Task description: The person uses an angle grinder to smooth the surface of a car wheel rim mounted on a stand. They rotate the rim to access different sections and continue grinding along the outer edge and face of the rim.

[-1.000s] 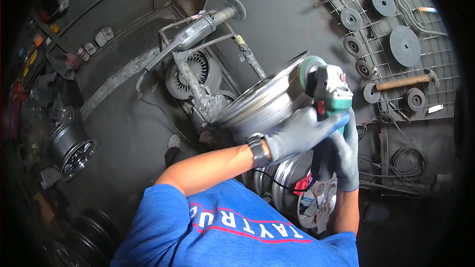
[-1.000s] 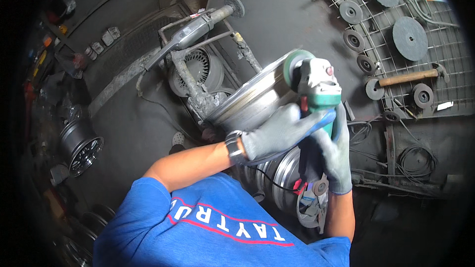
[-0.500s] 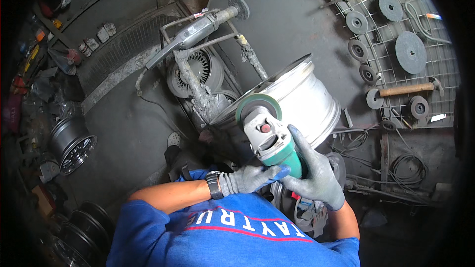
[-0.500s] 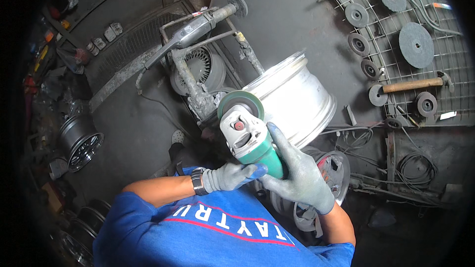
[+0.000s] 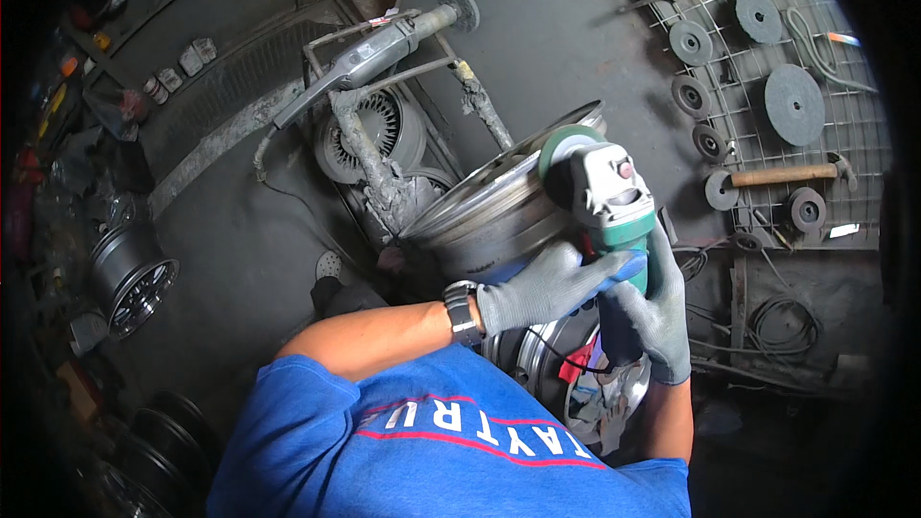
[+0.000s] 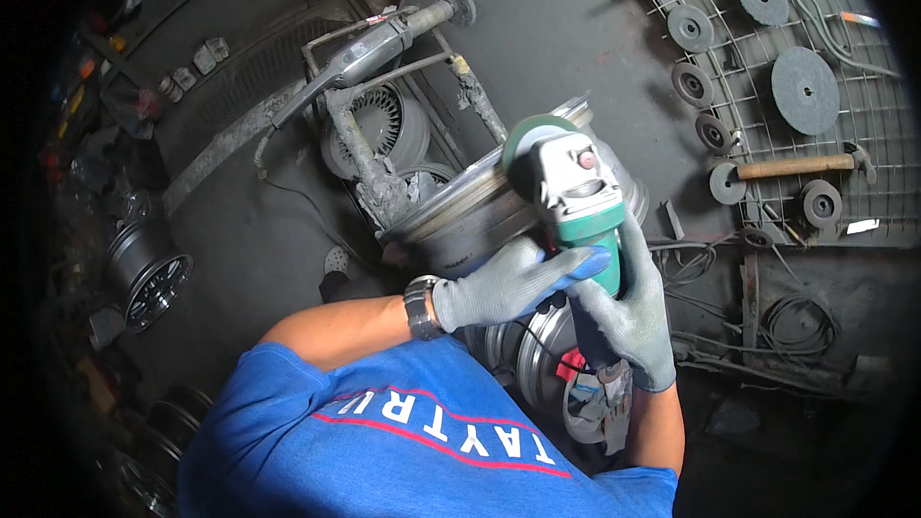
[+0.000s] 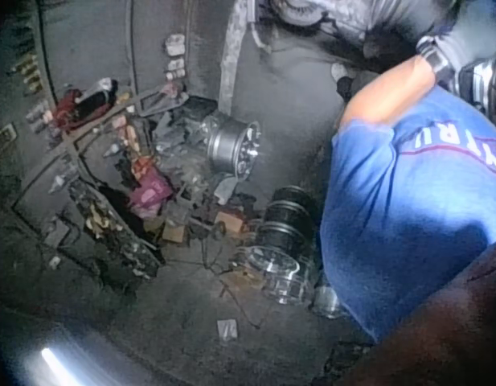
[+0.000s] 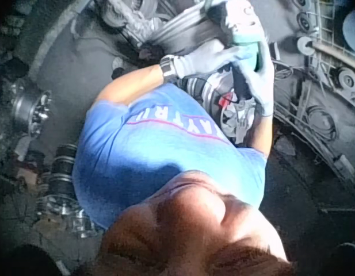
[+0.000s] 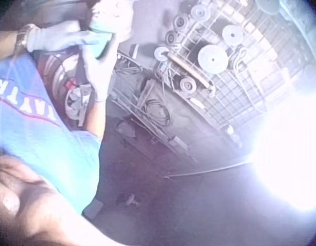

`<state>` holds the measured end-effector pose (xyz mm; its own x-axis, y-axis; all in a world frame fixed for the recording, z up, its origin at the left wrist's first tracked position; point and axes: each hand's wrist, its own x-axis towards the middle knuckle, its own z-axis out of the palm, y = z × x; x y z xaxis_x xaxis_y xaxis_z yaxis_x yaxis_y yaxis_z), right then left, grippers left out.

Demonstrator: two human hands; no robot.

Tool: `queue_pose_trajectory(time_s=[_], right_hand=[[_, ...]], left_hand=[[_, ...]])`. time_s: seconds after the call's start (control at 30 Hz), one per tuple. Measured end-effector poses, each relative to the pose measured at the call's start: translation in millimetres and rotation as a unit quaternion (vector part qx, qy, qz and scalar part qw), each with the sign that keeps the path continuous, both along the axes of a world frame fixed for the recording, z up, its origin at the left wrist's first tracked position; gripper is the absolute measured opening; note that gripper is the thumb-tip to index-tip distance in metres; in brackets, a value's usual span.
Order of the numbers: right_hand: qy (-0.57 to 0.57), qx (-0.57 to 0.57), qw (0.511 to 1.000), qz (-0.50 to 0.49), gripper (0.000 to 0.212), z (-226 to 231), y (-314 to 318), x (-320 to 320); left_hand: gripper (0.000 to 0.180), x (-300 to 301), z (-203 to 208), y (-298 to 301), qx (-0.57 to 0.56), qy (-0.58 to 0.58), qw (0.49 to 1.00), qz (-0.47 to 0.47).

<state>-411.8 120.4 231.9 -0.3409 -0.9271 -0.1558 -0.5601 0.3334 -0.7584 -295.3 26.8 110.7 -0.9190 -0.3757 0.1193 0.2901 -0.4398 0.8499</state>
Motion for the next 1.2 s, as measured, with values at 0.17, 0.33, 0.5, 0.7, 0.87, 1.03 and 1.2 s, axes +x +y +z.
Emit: queue_pose_trajectory(time_s=[0.17,0.33,0.5,0.7,0.87,1.03,1.2], right_hand=[[0.052,0.026,0.997,0.057,0.089,-7.4,2.9,15.8],[0.089,0.106,0.977,0.164,0.091,-2.9,2.2,40.3],[0.082,0.091,0.985,0.121,0.088,3.8,-6.4,37.3],[0.005,-0.014,1.0,-0.007,0.086,-0.1,-6.6,16.0],[0.056,0.051,0.995,0.062,0.087,-4.1,2.7,34.5],[0.124,0.102,0.975,0.155,0.092,-10.0,7.5,51.7],[0.108,0.068,0.986,0.109,0.088,1.7,-1.1,42.2]], left_hand=[[0.045,21.1,-24.0,15.8,-0.001,0.013,1.0,-0.003],[0.05,59.2,-61.0,45.9,0.019,0.054,0.998,0.014],[0.048,44.3,-36.7,28.8,0.055,0.074,0.996,0.004],[0.044,12.8,4.5,-11.4,-0.008,-0.037,0.998,-0.056],[0.043,34.2,-37.5,18.4,-0.077,0.092,0.992,0.05],[0.05,65.1,-68.8,44.4,-0.029,0.065,0.997,0.009],[0.044,42.5,-43.1,32.8,0.008,0.071,0.997,0.018]])
